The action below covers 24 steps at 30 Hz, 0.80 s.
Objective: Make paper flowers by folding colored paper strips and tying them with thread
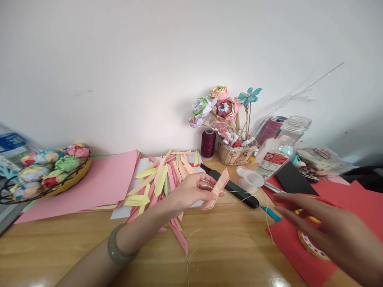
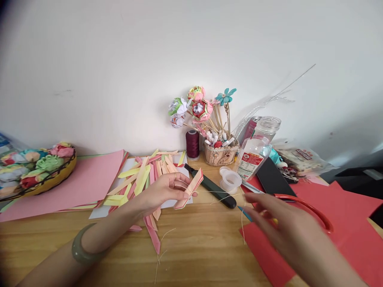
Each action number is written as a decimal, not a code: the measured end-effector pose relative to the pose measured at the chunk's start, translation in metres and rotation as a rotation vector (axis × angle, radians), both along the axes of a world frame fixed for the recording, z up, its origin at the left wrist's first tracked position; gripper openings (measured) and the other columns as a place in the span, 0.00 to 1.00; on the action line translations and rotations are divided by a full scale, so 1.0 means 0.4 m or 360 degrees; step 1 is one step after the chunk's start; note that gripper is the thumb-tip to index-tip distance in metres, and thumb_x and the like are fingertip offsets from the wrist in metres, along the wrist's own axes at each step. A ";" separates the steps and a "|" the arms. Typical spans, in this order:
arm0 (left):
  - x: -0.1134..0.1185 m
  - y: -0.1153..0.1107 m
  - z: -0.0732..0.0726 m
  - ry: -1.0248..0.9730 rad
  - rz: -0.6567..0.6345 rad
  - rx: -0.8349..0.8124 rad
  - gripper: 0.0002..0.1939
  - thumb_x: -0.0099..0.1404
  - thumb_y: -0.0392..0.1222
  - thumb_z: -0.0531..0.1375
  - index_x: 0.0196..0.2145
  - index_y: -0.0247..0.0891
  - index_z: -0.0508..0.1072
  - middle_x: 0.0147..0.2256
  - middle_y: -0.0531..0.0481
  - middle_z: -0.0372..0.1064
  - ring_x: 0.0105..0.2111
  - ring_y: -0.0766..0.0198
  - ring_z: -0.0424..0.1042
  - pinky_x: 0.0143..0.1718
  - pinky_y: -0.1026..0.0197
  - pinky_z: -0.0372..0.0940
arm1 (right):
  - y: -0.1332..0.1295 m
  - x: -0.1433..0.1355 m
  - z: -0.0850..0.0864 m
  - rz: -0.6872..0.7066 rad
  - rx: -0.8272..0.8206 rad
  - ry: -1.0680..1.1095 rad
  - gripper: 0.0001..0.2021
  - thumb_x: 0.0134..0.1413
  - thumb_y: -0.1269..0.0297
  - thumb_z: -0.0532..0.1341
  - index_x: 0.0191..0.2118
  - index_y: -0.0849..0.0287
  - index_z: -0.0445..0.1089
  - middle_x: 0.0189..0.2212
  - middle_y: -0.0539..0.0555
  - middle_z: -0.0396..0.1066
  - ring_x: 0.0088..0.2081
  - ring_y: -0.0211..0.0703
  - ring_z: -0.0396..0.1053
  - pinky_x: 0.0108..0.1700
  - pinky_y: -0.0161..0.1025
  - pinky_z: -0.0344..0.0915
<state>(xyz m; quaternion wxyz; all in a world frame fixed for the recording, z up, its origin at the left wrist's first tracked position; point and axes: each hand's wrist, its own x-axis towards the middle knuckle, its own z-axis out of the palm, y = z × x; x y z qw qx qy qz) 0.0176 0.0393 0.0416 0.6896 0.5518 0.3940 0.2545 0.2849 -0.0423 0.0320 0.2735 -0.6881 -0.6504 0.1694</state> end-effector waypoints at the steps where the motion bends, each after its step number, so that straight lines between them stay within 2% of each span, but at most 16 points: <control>1: 0.004 -0.004 -0.005 0.0011 0.0018 0.0008 0.12 0.48 0.33 0.60 0.33 0.34 0.67 0.32 0.46 0.70 0.32 0.64 0.68 0.35 0.61 0.59 | 0.013 -0.065 0.021 0.0146 -0.0122 0.0049 0.13 0.45 0.54 0.61 0.38 0.52 0.70 0.33 0.58 0.73 0.31 0.47 0.69 0.31 0.41 0.63; 3: 0.013 -0.012 -0.015 0.0053 0.0040 0.0039 0.11 0.47 0.33 0.61 0.31 0.33 0.67 0.31 0.47 0.69 0.30 0.66 0.67 0.33 0.62 0.59 | 0.044 -0.166 0.039 0.0406 -0.0238 0.0142 0.14 0.50 0.53 0.57 0.40 0.53 0.68 0.33 0.55 0.73 0.29 0.44 0.68 0.30 0.39 0.63; 6: 0.020 -0.022 -0.030 0.0119 0.0103 0.0096 0.12 0.45 0.33 0.63 0.30 0.33 0.68 0.31 0.48 0.68 0.31 0.66 0.66 0.34 0.62 0.59 | 0.080 -0.235 0.021 0.0637 -0.0220 0.0131 0.12 0.55 0.56 0.52 0.31 0.56 0.69 0.23 0.51 0.70 0.23 0.39 0.64 0.26 0.36 0.58; 9: 0.021 -0.024 -0.044 0.0098 0.0210 0.0109 0.13 0.45 0.34 0.63 0.30 0.34 0.67 0.31 0.49 0.68 0.32 0.65 0.67 0.34 0.63 0.59 | 0.091 -0.241 -0.008 0.0679 -0.0113 0.0103 0.14 0.57 0.60 0.50 0.25 0.57 0.67 0.18 0.49 0.65 0.20 0.37 0.61 0.24 0.34 0.54; 12: 0.019 -0.019 -0.062 0.0023 0.0232 0.0146 0.13 0.47 0.36 0.63 0.32 0.35 0.68 0.29 0.50 0.69 0.30 0.66 0.68 0.33 0.64 0.60 | 0.083 -0.237 -0.023 0.0696 -0.0064 0.0101 0.13 0.58 0.61 0.49 0.28 0.57 0.67 0.22 0.50 0.67 0.22 0.38 0.62 0.25 0.34 0.55; 17: 0.019 -0.013 -0.077 0.0070 0.0292 0.0199 0.05 0.50 0.38 0.60 0.24 0.33 0.71 0.25 0.51 0.68 0.27 0.67 0.66 0.31 0.64 0.61 | 0.069 -0.241 -0.035 0.0750 -0.0118 0.0032 0.12 0.58 0.66 0.46 0.34 0.56 0.66 0.28 0.52 0.70 0.28 0.40 0.66 0.30 0.36 0.58; 21: 0.016 -0.018 -0.073 0.0156 0.0216 0.0411 0.04 0.53 0.37 0.58 0.27 0.35 0.71 0.28 0.51 0.69 0.31 0.66 0.66 0.35 0.64 0.61 | 0.067 -0.239 -0.048 0.0727 -0.0108 -0.0020 0.11 0.56 0.68 0.48 0.30 0.57 0.66 0.25 0.51 0.69 0.25 0.39 0.65 0.27 0.35 0.57; 24: 0.014 -0.023 -0.071 0.0151 0.0094 0.0379 0.09 0.56 0.34 0.53 0.32 0.35 0.72 0.32 0.49 0.71 0.34 0.65 0.68 0.37 0.63 0.62 | 0.068 -0.236 -0.056 0.0681 -0.0109 0.0022 0.10 0.55 0.68 0.49 0.27 0.57 0.65 0.22 0.50 0.68 0.22 0.38 0.63 0.25 0.34 0.56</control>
